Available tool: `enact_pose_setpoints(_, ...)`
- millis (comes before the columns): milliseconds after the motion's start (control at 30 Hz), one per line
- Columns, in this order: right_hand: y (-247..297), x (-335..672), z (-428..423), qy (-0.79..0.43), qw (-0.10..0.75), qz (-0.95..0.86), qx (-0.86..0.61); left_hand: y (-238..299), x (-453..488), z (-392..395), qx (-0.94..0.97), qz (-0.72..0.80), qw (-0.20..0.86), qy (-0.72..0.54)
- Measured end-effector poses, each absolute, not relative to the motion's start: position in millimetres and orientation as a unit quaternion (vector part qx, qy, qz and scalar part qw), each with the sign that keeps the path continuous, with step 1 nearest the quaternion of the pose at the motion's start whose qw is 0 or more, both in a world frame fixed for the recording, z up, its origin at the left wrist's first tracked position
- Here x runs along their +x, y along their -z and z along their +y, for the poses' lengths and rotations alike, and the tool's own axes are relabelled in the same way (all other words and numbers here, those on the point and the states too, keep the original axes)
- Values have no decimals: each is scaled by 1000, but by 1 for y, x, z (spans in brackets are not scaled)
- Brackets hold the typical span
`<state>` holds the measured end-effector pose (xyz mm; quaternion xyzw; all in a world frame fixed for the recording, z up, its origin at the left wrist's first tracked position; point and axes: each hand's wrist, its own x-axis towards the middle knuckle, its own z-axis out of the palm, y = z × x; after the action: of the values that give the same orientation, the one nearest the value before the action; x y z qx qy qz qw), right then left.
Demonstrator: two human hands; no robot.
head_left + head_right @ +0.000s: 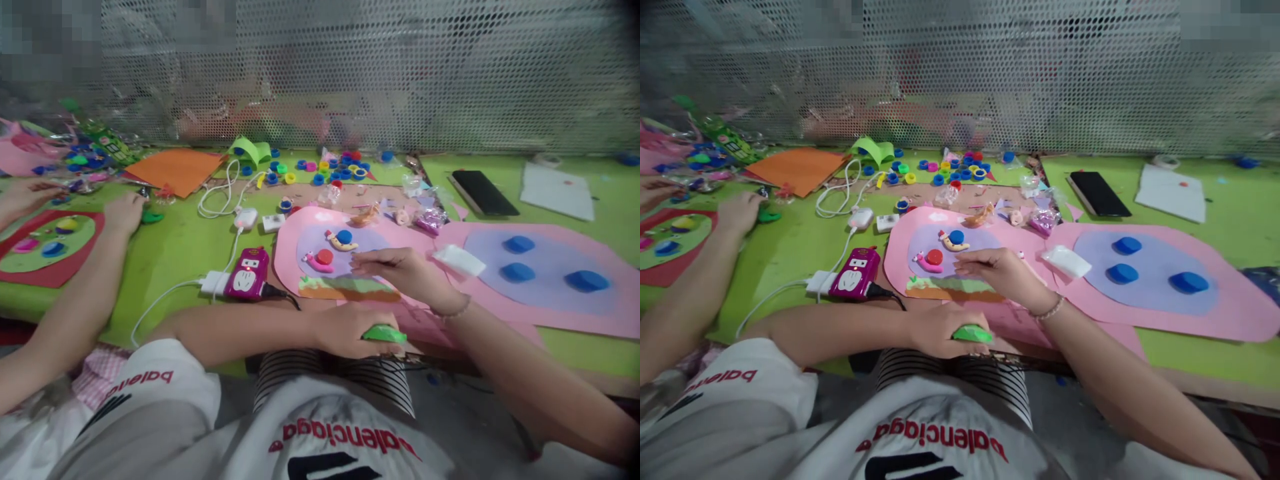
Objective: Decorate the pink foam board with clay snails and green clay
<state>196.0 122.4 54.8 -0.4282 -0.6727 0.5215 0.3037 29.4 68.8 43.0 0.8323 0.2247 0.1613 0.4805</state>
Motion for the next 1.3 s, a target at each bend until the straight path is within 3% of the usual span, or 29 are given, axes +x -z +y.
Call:
enact_pose_setpoints(167, -53, 194, 121, -574, 290, -652, -402, -34, 30, 69, 842, 196, 469, -183)
enact_pose_setpoints(400, -49, 194, 122, -514, 284, -657, -473, -34, 30, 69, 841, 212, 473, -158)
enact_pose_setpoints(733, -44, 197, 120, -602, 267, -649, -381, -36, 30, 71, 847, 217, 465, -142)
enact_pose_setpoints(1300, -36, 181, 123, -440, 301, -750, -392, -29, 32, 67, 888, 179, 394, -153)
